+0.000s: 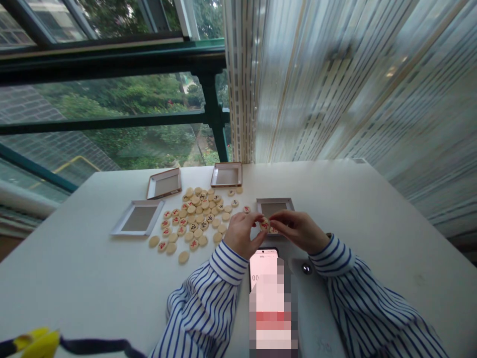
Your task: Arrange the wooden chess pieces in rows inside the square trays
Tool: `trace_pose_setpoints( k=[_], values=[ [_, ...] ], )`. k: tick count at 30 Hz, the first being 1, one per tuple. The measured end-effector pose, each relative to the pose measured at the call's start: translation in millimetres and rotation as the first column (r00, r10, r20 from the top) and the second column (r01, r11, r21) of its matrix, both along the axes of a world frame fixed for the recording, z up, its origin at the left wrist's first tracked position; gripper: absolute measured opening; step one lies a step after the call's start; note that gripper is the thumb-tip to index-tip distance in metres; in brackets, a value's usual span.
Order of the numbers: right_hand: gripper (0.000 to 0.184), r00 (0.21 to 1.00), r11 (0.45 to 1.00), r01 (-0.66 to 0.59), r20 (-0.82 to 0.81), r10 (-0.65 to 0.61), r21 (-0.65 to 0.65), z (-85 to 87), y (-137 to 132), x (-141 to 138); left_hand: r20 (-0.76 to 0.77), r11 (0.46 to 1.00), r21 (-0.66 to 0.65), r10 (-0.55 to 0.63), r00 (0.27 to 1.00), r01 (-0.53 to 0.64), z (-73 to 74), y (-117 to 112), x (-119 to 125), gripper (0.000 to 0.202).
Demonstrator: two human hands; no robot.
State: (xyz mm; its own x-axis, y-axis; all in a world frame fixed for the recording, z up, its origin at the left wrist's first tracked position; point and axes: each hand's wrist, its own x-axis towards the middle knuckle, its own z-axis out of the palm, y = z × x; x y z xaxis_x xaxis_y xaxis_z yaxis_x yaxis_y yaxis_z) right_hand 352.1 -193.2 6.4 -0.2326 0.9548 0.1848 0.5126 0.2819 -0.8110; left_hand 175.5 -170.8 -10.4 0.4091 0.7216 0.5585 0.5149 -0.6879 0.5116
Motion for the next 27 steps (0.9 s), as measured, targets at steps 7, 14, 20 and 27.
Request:
trace_pose_setpoints(
  k=[7,14,20,27],
  values=[
    [0.028,0.986,0.990,-0.037,-0.164,0.014,-0.139,-5.2,0.3,-0.2,0.083,0.999,-0.007,-0.053,0.995,0.054,-4.3,-2.9,3.3,0.025],
    [0.027,0.925,0.968,-0.078,-0.379,-0.019,-0.239,-6.3,1.1,-1.7,0.140,0.997,-0.065,-0.020,0.990,0.029,-5.4,-6.4,1.6,0.024],
    [0.030,0.914,0.962,-0.093,-0.405,-0.020,-0.257,-3.2,-0.1,-2.6,0.163,0.992,-0.121,-0.020,0.986,0.040,-0.8,-7.1,-1.5,0.019],
    [0.029,0.907,0.959,-0.128,-0.422,0.009,-0.254,-4.1,-1.4,-1.8,0.262,0.966,-0.243,-0.022,0.965,0.089,0.8,-7.5,-2.1,0.014]
  ],
)
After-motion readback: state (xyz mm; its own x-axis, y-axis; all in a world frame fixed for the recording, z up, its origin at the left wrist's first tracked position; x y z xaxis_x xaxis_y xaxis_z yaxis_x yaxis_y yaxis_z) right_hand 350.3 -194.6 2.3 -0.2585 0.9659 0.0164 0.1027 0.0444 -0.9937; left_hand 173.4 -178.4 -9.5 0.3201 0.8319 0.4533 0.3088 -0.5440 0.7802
